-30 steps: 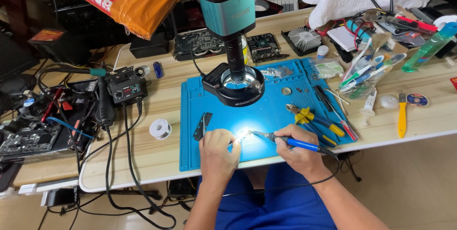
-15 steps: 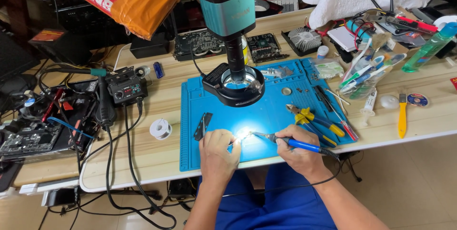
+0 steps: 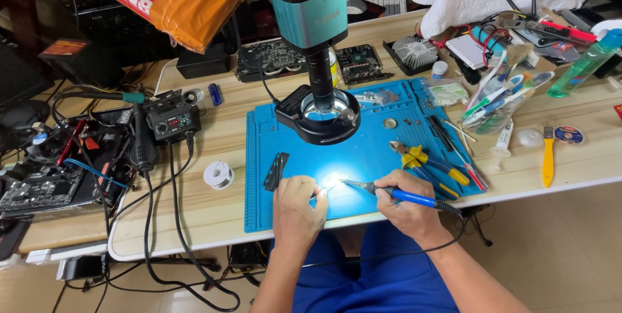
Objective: Applying flux to a circuit board and soldering components under a digital microscope
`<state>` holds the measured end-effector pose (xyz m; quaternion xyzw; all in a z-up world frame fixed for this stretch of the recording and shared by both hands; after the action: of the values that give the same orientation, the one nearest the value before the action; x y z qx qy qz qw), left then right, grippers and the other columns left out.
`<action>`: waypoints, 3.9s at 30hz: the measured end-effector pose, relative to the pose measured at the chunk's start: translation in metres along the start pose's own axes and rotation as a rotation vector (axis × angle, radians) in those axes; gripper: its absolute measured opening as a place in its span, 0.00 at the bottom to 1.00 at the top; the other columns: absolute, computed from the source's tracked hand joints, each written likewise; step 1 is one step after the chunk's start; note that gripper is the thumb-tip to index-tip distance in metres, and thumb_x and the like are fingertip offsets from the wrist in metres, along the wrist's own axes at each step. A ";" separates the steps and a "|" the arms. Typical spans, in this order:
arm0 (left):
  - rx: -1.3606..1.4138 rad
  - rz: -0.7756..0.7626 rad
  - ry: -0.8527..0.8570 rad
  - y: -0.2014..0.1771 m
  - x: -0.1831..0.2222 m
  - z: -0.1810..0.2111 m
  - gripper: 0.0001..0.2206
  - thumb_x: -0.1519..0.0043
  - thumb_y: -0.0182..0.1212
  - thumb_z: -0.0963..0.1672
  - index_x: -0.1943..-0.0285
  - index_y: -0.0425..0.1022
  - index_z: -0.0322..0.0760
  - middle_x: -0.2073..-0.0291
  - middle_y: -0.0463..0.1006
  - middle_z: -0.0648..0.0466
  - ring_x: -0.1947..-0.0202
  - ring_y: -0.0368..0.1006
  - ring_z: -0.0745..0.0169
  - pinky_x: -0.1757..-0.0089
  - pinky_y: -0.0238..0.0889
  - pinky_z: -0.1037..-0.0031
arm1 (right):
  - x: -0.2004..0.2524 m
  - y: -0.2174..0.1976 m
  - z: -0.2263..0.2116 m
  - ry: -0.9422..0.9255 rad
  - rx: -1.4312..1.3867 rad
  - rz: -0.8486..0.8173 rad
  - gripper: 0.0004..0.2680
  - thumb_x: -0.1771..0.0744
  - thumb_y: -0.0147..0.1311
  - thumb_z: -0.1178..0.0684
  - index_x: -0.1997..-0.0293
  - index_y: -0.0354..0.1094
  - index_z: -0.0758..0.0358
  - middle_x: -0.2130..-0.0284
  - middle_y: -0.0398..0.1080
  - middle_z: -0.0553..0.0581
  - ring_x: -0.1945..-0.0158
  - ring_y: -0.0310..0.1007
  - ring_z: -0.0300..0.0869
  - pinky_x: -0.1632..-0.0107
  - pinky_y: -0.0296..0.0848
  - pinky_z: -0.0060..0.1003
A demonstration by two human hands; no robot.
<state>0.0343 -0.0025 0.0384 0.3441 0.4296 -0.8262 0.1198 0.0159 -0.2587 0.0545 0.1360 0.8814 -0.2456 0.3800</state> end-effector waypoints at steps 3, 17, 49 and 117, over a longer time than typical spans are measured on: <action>0.034 0.001 -0.001 -0.002 -0.002 0.001 0.07 0.45 0.71 0.42 0.71 0.76 0.47 0.67 0.77 0.59 0.57 0.78 0.54 0.53 0.72 0.64 | 0.000 0.000 0.003 0.028 -0.035 -0.009 0.01 0.34 0.64 0.55 0.64 0.80 0.53 0.77 0.78 0.49 0.76 0.79 0.43 0.68 0.80 0.31; 0.128 -0.042 -0.026 -0.004 -0.002 0.000 0.05 0.43 0.70 0.40 0.70 0.78 0.42 0.65 0.81 0.54 0.54 0.80 0.50 0.50 0.76 0.65 | -0.001 0.001 0.002 0.053 -0.047 -0.027 0.01 0.35 0.64 0.55 0.64 0.81 0.53 0.78 0.77 0.49 0.78 0.77 0.41 0.70 0.79 0.30; 0.220 -0.175 -0.091 -0.019 -0.009 0.011 0.06 0.41 0.64 0.39 0.71 0.75 0.41 0.56 0.85 0.52 0.48 0.76 0.51 0.51 0.72 0.65 | -0.013 -0.002 -0.026 -0.066 -0.013 -0.111 0.03 0.34 0.56 0.60 0.62 0.76 0.63 0.69 0.80 0.54 0.71 0.78 0.42 0.67 0.77 0.34; 0.178 -0.242 -0.345 -0.003 -0.021 -0.006 0.13 0.39 0.74 0.49 0.73 0.82 0.42 0.66 0.80 0.57 0.54 0.76 0.53 0.52 0.75 0.61 | -0.010 -0.012 -0.011 0.139 -0.117 0.013 0.03 0.32 0.62 0.59 0.59 0.81 0.63 0.86 0.64 0.49 0.81 0.60 0.30 0.73 0.65 0.27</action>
<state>0.0512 0.0015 0.0519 0.1531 0.3664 -0.9158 0.0608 0.0108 -0.2630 0.0723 0.1362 0.9176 -0.1811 0.3266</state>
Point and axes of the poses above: each hand's wrist, its own x-axis away from the middle knuckle, its own y-axis out of the palm, z = x × y, the point moved 5 cm from there along -x, towards the middle knuckle
